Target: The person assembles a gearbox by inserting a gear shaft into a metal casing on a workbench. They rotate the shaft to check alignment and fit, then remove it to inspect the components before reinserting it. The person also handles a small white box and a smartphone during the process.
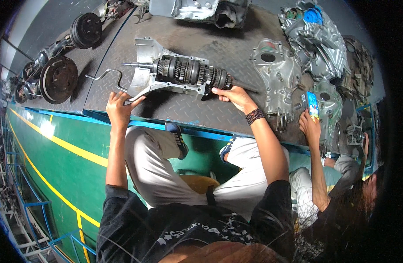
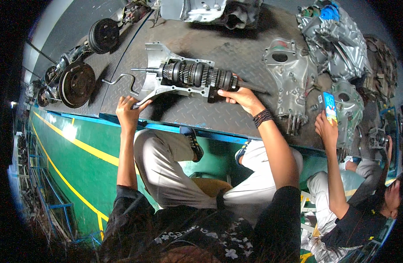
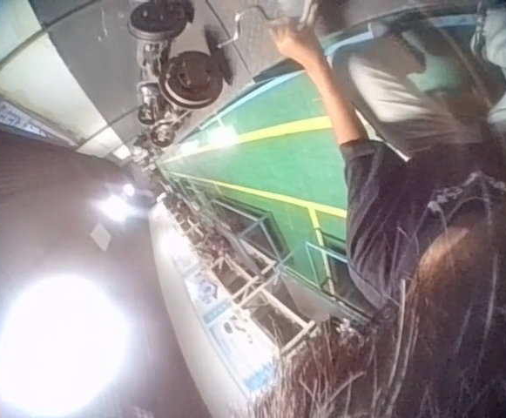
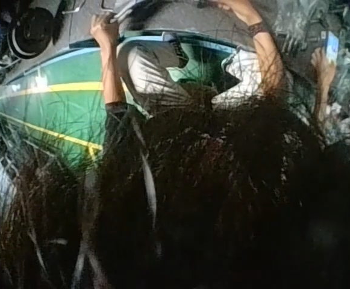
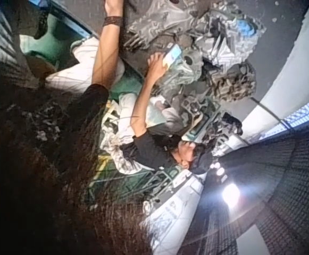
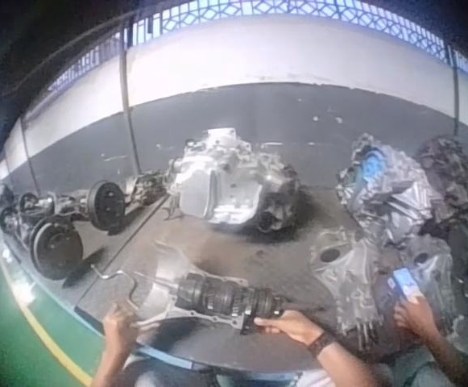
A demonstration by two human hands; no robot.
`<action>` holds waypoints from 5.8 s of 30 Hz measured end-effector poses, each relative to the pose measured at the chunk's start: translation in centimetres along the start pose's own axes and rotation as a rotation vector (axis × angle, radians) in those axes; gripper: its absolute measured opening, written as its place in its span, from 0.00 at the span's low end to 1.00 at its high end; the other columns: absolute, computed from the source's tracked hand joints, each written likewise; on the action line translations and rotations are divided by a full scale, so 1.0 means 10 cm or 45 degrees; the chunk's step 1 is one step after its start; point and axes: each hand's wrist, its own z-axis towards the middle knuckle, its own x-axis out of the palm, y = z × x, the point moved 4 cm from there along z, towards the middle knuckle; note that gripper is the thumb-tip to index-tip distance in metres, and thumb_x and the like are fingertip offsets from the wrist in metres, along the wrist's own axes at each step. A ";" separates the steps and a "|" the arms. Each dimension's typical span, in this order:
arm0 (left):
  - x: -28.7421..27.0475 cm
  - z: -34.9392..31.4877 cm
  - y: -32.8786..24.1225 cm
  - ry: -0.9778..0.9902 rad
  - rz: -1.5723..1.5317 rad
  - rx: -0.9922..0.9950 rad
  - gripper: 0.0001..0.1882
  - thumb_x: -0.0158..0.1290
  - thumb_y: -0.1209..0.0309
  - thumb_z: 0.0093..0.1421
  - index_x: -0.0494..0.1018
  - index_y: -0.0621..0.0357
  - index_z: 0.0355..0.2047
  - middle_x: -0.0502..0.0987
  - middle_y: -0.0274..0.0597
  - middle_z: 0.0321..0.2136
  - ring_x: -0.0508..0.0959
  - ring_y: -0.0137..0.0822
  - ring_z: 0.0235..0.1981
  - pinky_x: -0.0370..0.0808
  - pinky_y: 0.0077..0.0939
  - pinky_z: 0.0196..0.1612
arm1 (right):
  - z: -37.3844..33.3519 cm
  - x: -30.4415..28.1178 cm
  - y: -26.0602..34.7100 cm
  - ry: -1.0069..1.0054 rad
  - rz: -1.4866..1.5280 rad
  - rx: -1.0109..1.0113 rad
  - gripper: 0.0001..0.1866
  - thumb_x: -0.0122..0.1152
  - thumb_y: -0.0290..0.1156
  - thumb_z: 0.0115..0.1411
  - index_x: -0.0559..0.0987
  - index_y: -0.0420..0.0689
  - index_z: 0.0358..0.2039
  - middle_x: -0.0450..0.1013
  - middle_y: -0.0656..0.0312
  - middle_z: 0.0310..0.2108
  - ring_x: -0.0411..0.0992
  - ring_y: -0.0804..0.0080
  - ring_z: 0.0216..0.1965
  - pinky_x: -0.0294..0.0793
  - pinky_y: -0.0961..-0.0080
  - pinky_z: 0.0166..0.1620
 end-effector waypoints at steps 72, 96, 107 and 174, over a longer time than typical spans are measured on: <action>0.78 0.98 -1.40 0.723 -0.437 0.408 0.30 0.59 0.60 0.67 0.71 0.51 0.67 0.74 0.46 0.64 0.70 0.51 0.65 0.63 0.46 0.70 | -0.62 -0.11 0.84 -0.266 -1.218 -0.697 0.33 0.70 0.41 0.65 0.71 0.44 0.67 0.71 0.48 0.63 0.72 0.48 0.63 0.71 0.60 0.65; 0.85 0.85 -1.30 0.610 -0.502 0.369 0.30 0.63 0.57 0.64 0.74 0.49 0.65 0.78 0.43 0.60 0.71 0.49 0.65 0.63 0.47 0.70 | -0.44 0.00 0.88 -0.161 -1.228 -0.559 0.41 0.78 0.41 0.57 0.71 0.45 0.69 0.75 0.50 0.61 0.71 0.50 0.63 0.68 0.60 0.66; 0.70 0.92 -1.23 0.612 -0.430 0.325 0.37 0.65 0.55 0.61 0.69 0.44 0.69 0.67 0.39 0.71 0.65 0.47 0.72 0.55 0.51 0.76 | -0.58 -0.10 0.85 -0.255 -1.309 -0.533 0.45 0.80 0.40 0.54 0.70 0.48 0.70 0.70 0.51 0.64 0.70 0.50 0.64 0.69 0.59 0.66; 0.60 0.56 -0.70 0.739 0.034 0.183 0.63 0.71 0.71 0.50 0.43 0.51 0.79 0.58 0.45 0.74 0.53 0.50 0.77 0.46 0.65 0.77 | -0.38 -0.21 0.71 -0.385 -1.897 -0.415 0.48 0.77 0.60 0.50 0.67 0.44 0.60 0.80 0.44 0.46 0.80 0.37 0.44 0.81 0.48 0.46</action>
